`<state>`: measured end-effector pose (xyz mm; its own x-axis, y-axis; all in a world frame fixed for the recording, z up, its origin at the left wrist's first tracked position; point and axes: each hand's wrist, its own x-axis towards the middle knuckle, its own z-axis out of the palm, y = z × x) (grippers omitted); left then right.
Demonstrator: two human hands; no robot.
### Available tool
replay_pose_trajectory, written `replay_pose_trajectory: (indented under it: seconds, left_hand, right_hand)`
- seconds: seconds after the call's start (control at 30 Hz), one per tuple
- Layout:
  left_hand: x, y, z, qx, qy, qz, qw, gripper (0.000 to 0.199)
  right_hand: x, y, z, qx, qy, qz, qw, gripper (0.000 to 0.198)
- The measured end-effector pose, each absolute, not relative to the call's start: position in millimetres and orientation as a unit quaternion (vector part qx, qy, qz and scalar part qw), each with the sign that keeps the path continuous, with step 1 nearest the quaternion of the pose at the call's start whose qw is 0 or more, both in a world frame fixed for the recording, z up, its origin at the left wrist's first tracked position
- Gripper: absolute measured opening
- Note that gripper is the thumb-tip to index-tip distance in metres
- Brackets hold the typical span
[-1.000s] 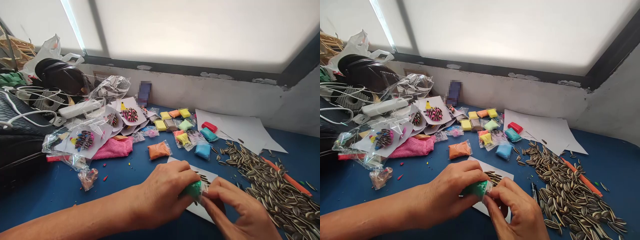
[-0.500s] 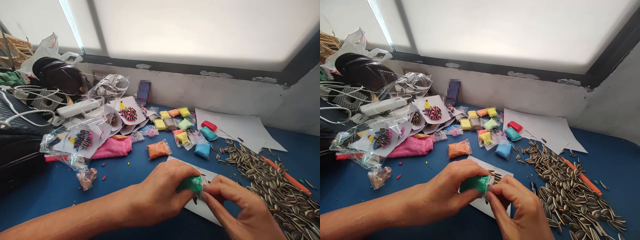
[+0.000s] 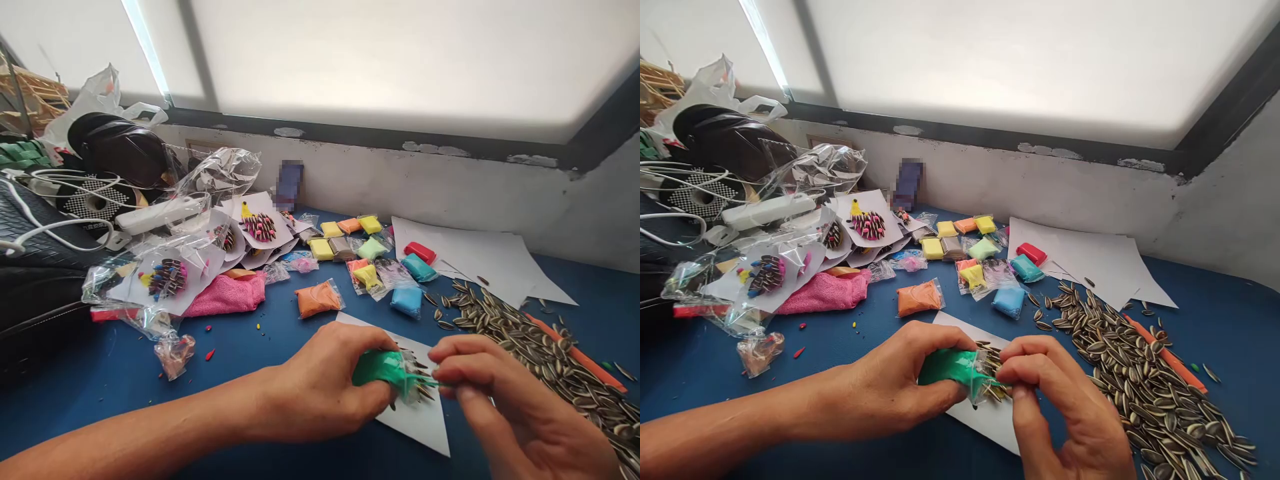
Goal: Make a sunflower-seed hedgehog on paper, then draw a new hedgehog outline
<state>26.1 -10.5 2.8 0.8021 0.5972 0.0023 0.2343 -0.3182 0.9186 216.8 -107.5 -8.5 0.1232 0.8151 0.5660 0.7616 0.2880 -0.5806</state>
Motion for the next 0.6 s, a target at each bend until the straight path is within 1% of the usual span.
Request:
replay_pose_trajectory:
  seconds: [0.03, 0.1, 0.17, 0.3, 0.4, 0.47, 0.6]
  left_hand:
    - [26, -11, 3, 0.79, 0.262, 0.17, 0.528, 0.019]
    - [27, -11, 4, 0.784, 0.256, 0.158, 0.544, 0.016]
    - [27, -10, 5, 0.774, 0.249, 0.149, 0.563, 0.016]
    - [27, -9, 7, 0.739, 0.239, 0.143, 0.614, 0.019]
    - [28, -9, 7, 0.73, 0.239, 0.151, 0.621, 0.026]
    - [27, -9, 7, 0.733, 0.237, 0.155, 0.619, 0.025]
    - [27, -10, 9, 0.727, 0.239, 0.145, 0.627, 0.017]
  right_hand:
    - [216, -107, -7, -0.602, -0.643, 0.058, 0.47, 0.02]
    - [215, -107, -4, -0.609, -0.635, 0.105, 0.463, 0.024]
    - [216, -107, -1, -0.619, -0.635, 0.133, 0.442, 0.023]
    - [220, -104, 1, -0.64, -0.598, 0.184, 0.447, 0.022]
    - [224, -99, 4, -0.62, -0.608, 0.248, 0.43, 0.02]
    - [224, -97, 6, -0.612, -0.598, 0.287, 0.431, 0.021]
    - [222, -97, 6, -0.606, -0.577, 0.277, 0.473, 0.02]
